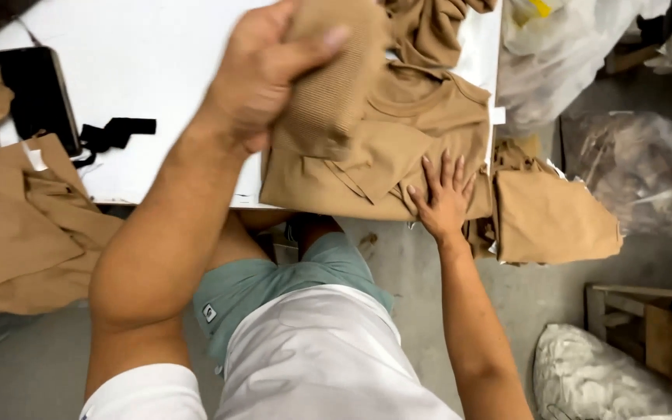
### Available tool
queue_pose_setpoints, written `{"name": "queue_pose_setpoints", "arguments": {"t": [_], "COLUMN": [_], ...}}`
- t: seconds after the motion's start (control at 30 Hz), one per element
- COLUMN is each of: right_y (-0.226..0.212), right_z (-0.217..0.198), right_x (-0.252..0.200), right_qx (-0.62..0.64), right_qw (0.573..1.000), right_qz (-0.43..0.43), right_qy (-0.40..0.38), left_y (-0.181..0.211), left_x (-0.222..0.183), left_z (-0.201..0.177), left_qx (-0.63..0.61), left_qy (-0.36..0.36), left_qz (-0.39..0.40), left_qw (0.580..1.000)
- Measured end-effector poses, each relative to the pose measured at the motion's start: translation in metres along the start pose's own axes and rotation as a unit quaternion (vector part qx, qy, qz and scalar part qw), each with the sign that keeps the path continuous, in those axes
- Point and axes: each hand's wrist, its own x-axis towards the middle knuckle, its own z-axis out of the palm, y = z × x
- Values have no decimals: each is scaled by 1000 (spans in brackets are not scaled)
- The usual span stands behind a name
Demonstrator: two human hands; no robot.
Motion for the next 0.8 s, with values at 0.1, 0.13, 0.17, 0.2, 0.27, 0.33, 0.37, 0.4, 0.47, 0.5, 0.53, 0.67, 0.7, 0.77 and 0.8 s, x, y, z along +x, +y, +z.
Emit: {"name": "queue_pose_setpoints", "arguments": {"t": [0.1, 0.13, 0.17, 0.2, 0.27, 0.33, 0.37, 0.4, 0.47, 0.5, 0.53, 0.67, 0.7, 0.77, 0.8], "right_y": [2, 2, 4, 3, 5, 5, 4, 14, 33, 27, 21, 7, 15, 31, 29], "right_z": [1, 2, 3, 5, 7, 5, 5, 15, 37, 30, 22, 5, 14, 30, 30], "right_x": [0, 0, 0, 0, 1, 1, 2, 1, 0, -1, -1, 1, -1, -3, -2], "right_qx": [-3, -2, -1, 0, -11, -2, 4, 6, 6, 8, 15, 56, 56, 98, 99], "right_qw": [1000, 1000, 1000, 1000, 1000, 1000, 999, 999, 998, 998, 998, 996, 996, 993, 993], "right_qz": [-9, -8, -6, 0, -7, -12, -25, -17, -35, -30, -34, -12, -12, 5, 4], "right_qy": [10, 6, 1, 0, 3, 18, 34, 31, 50, 46, 56, 71, 68, 66, 65], "left_y": [-3, -6, -9, -14, -25, -50, -62, -79, -112, -124, -136, -136, -138, -140, -134], "left_x": [3, 4, 5, 7, 12, 14, 15, 11, -1, -6, -12, -30, -30, -30, -29], "left_z": [41, 49, 56, 52, 45, 10, -8, -29, -75, -97, -119, -137, -144, -157, -157], "left_qx": [-11, 8, 27, 27, 106, 184, 259, 260, 474, 474, 499, 457, 456, 455, 455], "left_qy": [-64, -115, -165, -169, -172, -156, -136, -141, -58, -61, -44, 3, 4, -4, -2], "left_qz": [-59, -41, -23, -28, -128, -205, -273, -279, -311, -316, -330, -348, -351, -349, -350], "left_qw": [996, 993, 986, 985, 971, 949, 916, 914, 822, 820, 800, 818, 818, 819, 819]}}
